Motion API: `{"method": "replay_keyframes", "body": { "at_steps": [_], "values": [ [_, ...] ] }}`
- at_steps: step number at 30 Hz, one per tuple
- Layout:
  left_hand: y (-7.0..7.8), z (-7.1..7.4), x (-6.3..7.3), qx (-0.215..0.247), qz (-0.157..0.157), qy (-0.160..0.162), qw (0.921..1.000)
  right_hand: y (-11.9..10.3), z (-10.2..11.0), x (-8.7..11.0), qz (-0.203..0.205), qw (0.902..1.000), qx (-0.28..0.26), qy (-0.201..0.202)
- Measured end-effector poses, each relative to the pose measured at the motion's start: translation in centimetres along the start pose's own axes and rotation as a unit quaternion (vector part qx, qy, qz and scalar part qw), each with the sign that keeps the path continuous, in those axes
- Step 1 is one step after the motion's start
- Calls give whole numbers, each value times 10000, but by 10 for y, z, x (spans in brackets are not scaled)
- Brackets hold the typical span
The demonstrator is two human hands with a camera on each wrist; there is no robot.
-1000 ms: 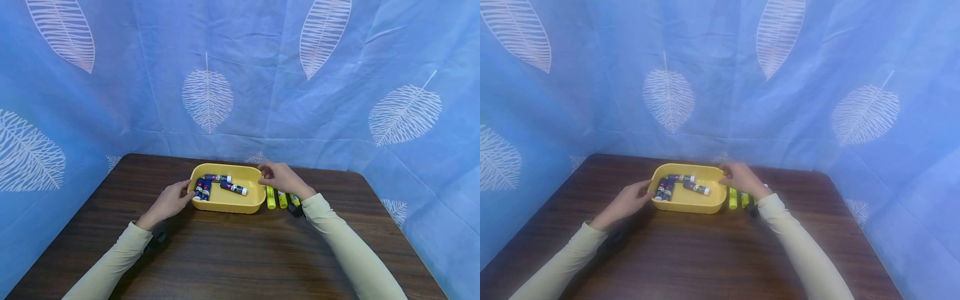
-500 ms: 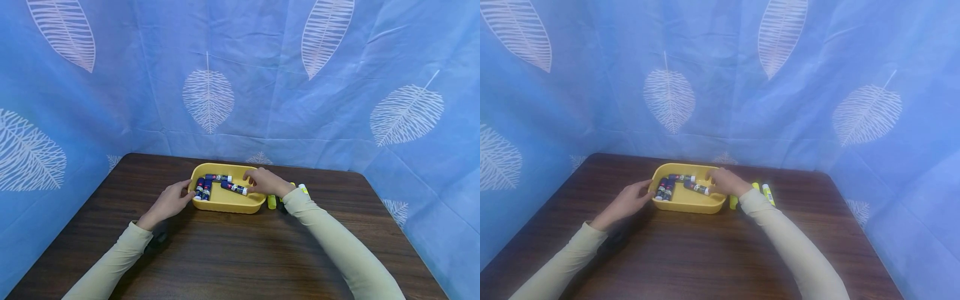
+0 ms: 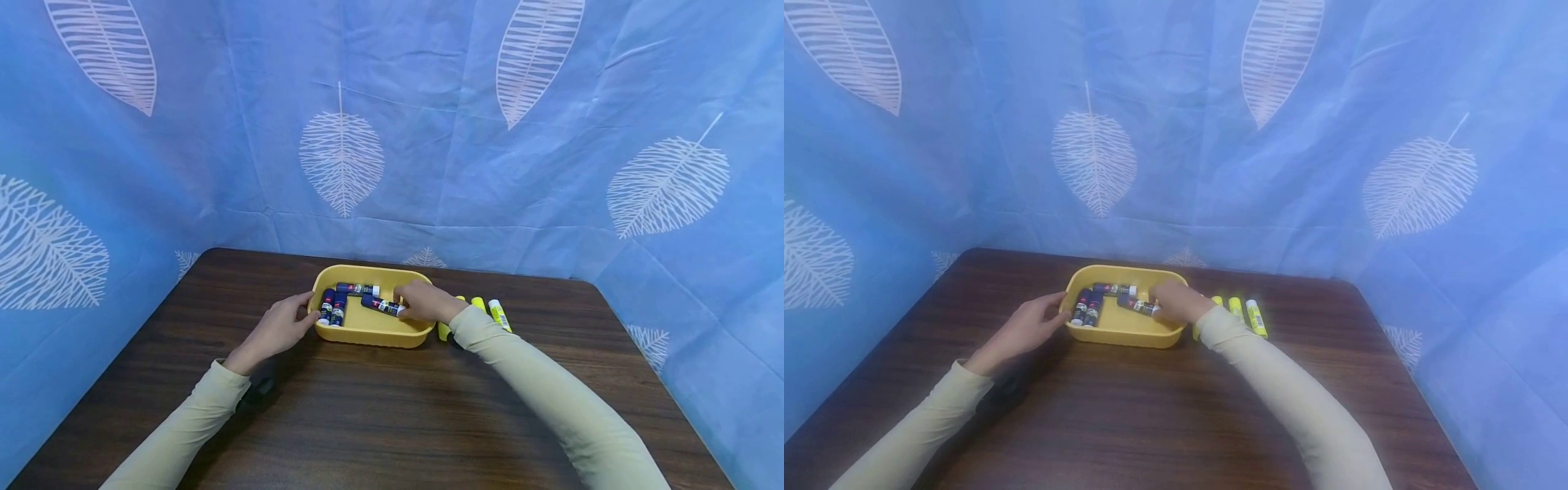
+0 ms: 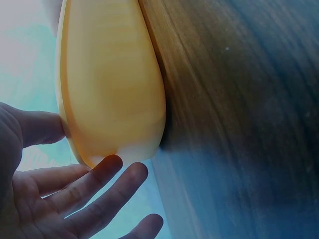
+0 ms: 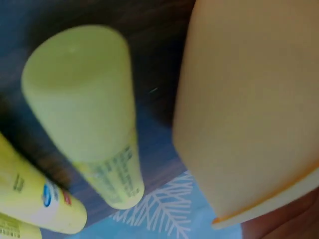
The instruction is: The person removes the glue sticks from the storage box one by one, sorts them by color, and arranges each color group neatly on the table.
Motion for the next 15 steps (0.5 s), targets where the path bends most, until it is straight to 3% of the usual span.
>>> {"method": "replay_keyframes", "body": {
  "at_steps": [10,15],
  "values": [
    [0,0,-1,-17,-51,26,10000,-9,8,9,31,9994,-293,-165],
    [0,-1,-1,-24,-18,14,10000,-12,16,18,172,9981,-591,14]
  ]
}}
Point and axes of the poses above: each hand's wrist, its own x-axis away from the middle knuckle, its own z-axis out of the back of the hand, y = z × x, the point moved 7 cm from there along -x, towards the middle knuckle, and after that the axes turned 8 degrees about -y, right-handed, at the moved point
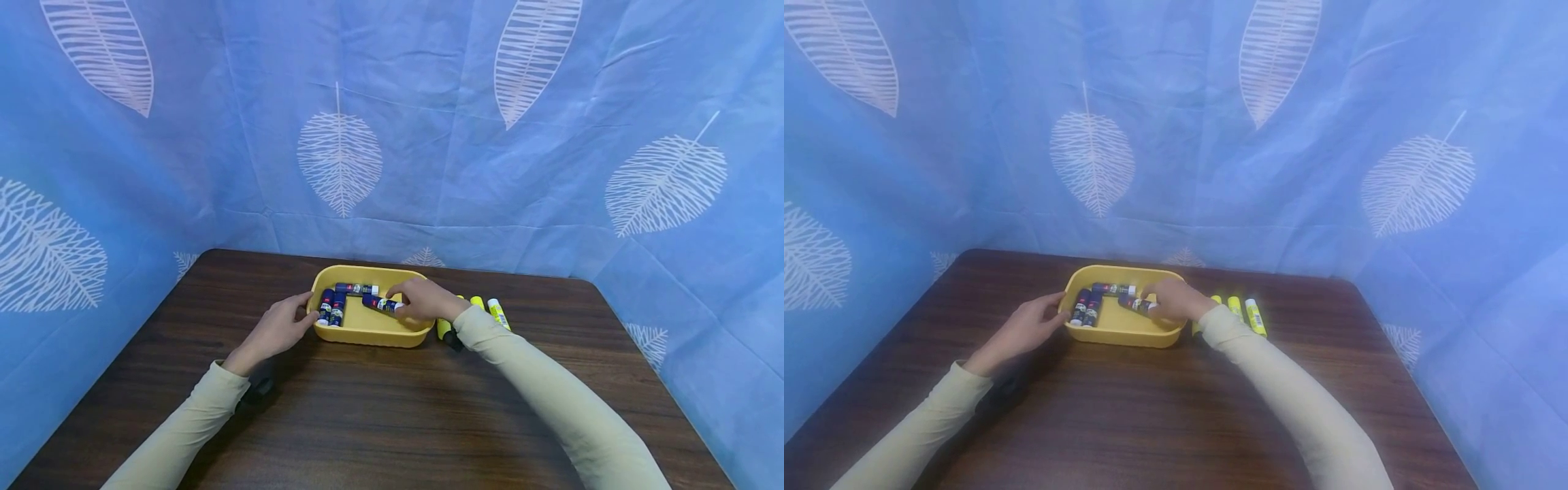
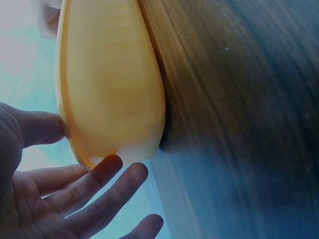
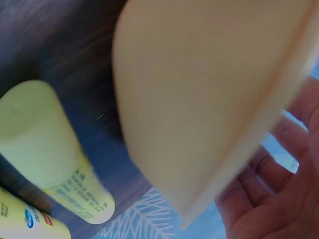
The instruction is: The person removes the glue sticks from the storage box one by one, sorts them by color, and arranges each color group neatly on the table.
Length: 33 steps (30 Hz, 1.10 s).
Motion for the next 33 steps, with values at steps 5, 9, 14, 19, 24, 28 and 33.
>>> {"method": "replay_keyframes", "body": {
  "at_steps": [5,9,14,19,24,28,33],
  "values": [
    [1,1,0,-14,-38,21,10000,-3,12,13,195,9984,-157,511],
    [1,1,0,-26,-66,17,10000,0,20,28,37,9937,-503,1005],
    [2,1,0,-59,-113,18,9999,9,28,54,-251,9786,-922,1820],
    [2,1,0,-114,-95,93,9998,19,30,88,-519,9576,-1370,2480],
    [1,0,1,-102,-38,89,9999,33,24,120,-939,9386,-1822,2774],
    [2,0,2,-84,-68,80,9999,48,13,144,-1276,9242,-2221,2832],
    [3,0,2,-102,-134,60,9998,64,-2,174,-1551,9016,-2904,2805]
  ]
}}
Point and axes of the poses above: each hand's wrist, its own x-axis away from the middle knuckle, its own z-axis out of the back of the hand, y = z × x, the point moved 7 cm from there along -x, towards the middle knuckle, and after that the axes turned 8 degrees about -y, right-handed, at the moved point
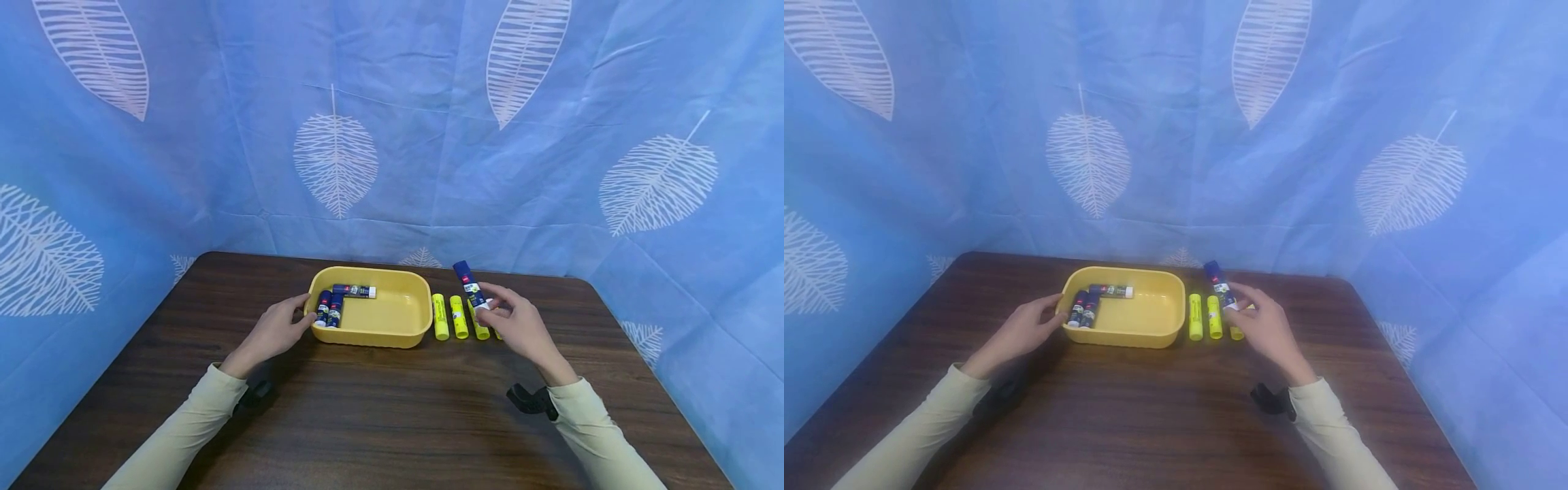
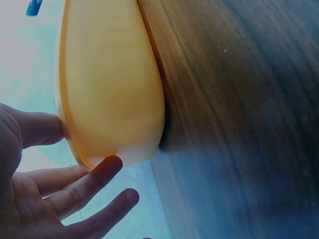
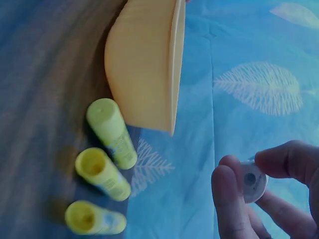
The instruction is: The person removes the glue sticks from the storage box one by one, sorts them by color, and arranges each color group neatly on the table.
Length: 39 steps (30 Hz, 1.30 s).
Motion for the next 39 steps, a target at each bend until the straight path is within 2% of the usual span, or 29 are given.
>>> {"method": "replay_keyframes", "body": {
  "at_steps": [4,10,16,22,28,39],
  "values": [
    [0,0,0,3,14,-7,10000,17,12,19,-187,9994,-299,12],
    [-1,-1,0,17,91,-18,10000,33,22,43,-309,9986,-410,80],
    [-2,-2,0,25,116,-18,9999,53,23,63,-474,9985,-227,119],
    [-1,-2,0,16,15,12,10000,74,13,81,-846,9957,-382,22],
    [-1,-1,0,9,-21,34,10000,91,5,89,-1216,9912,-515,-87],
    [1,-1,1,-32,-81,-1,10000,104,0,90,-1452,9886,-286,-258]
  ]
}}
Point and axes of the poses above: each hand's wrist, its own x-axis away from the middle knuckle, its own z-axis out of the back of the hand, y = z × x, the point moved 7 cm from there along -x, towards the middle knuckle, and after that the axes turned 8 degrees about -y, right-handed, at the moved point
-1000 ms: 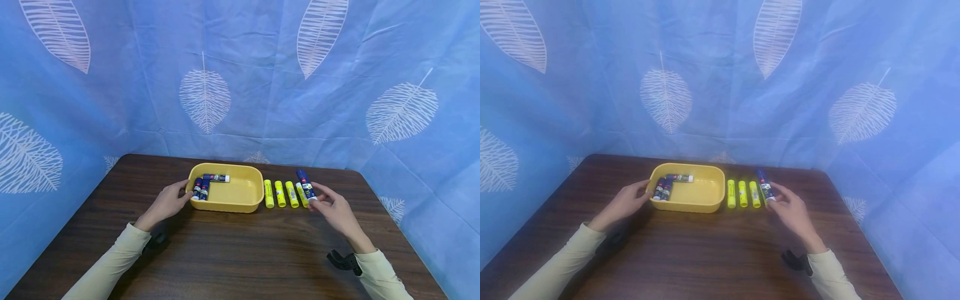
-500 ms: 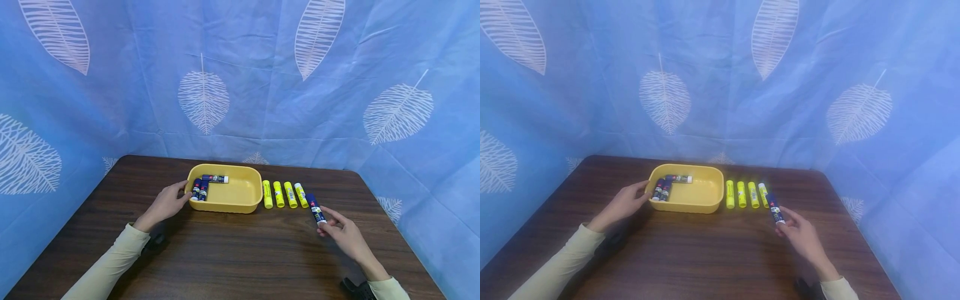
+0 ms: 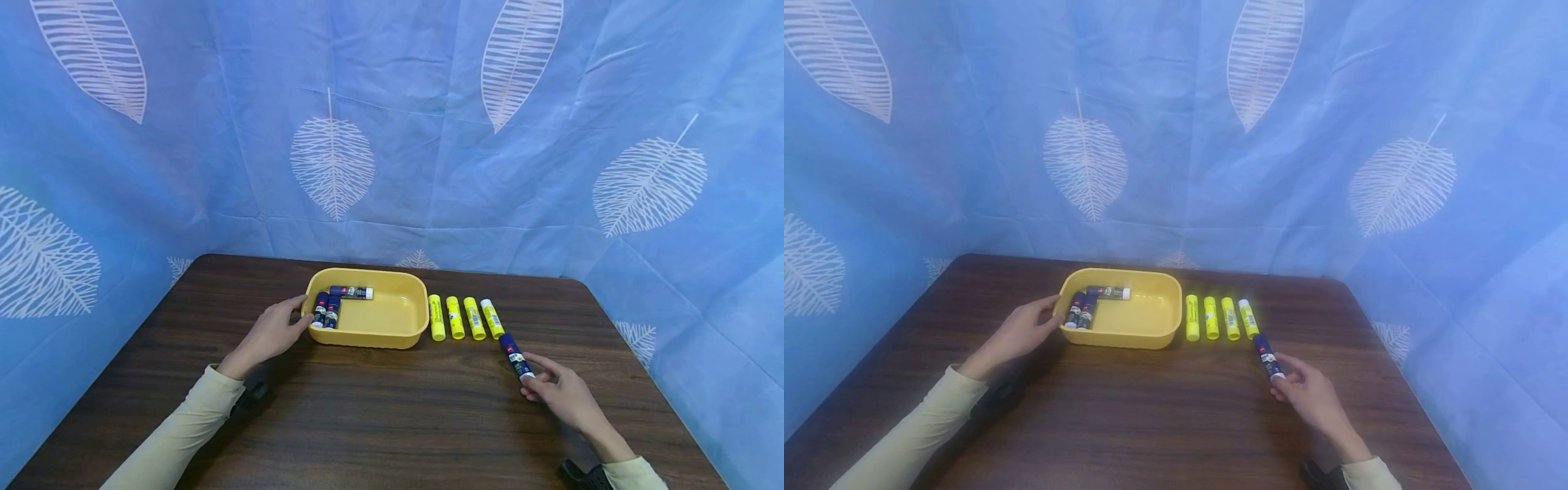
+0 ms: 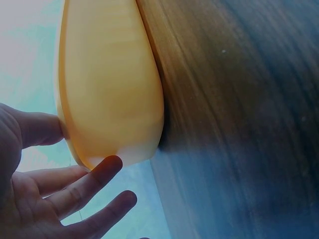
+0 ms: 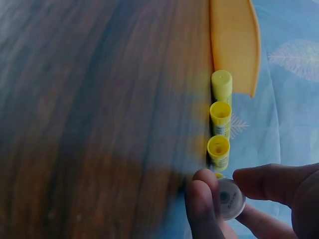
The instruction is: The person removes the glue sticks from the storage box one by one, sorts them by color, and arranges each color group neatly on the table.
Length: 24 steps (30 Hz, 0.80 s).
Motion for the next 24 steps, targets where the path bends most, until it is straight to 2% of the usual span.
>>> {"method": "replay_keyframes", "body": {
  "at_steps": [8,17,24],
  "values": [
    [0,0,1,48,14,-7,10000,2,-3,-1,-209,9979,599,-125],
    [-1,0,1,96,43,-16,9999,-3,-7,-3,-182,9958,827,-352],
    [0,-1,0,69,7,8,10000,-2,-6,-4,-333,9953,875,-264]
  ]
}}
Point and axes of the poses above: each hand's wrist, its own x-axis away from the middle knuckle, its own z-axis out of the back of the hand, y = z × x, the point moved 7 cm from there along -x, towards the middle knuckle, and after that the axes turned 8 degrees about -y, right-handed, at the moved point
